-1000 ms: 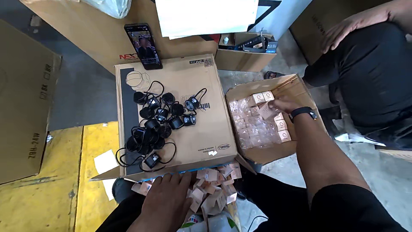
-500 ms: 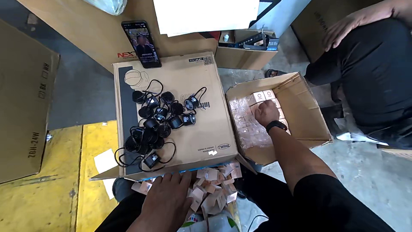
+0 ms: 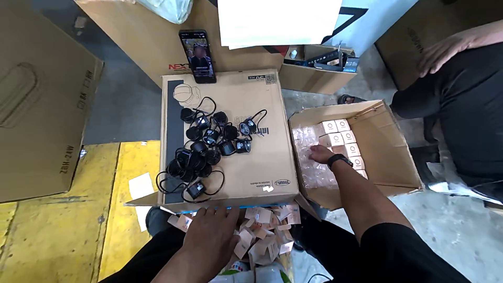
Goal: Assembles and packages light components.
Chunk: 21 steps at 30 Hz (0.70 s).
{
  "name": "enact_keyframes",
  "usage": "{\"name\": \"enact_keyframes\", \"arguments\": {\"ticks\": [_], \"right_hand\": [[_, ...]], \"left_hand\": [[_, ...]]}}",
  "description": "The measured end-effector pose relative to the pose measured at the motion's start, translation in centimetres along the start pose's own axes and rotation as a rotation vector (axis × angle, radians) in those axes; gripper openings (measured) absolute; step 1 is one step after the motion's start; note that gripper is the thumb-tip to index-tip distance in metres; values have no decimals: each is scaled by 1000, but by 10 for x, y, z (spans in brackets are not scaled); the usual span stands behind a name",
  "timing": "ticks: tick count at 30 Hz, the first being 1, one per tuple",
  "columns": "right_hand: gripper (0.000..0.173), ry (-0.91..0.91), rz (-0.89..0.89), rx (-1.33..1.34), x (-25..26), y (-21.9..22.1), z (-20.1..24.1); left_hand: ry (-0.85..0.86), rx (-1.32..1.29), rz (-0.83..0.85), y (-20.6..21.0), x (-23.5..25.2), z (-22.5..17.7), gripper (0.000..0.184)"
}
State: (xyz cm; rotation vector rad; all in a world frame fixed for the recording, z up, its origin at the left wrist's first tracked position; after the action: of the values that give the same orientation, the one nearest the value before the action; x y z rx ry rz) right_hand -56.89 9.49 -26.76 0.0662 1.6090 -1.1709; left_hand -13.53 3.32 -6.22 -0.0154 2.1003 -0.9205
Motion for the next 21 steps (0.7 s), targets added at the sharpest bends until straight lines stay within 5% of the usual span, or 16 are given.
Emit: {"name": "enact_keyframes", "arguments": {"ticks": [4,6,9,13,21], "right_hand": [[29,73,-127,201,7,-18,-16],[30,125,-157,45,7,-23,-15],[38,35,-96,-239,11,-12,-1],[49,16,-45,-220,22,9,5],[36,4,181,-437,-28,-60,11]], "left_hand": [[5,4,14,-1,2,-4,54],[-1,-2,24,0,2,-3,55],[-22,-31,70,5,4,0,59],[-29,-73,86,3,7,2,51],[44,-72,15,-7,-1,-5,54]]}}
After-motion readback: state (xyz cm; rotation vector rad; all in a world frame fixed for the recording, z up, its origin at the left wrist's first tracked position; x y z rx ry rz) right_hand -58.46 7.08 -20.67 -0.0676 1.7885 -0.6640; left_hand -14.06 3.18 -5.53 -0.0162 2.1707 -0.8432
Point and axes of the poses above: each hand's wrist, its own x-axis towards the middle knuckle, its own y-axis out of the palm, z = x × y, the point moved 5 cm from there along x, towards the middle knuckle, and after that the axes turned 14 degrees about -x, right-handed, at the moved point
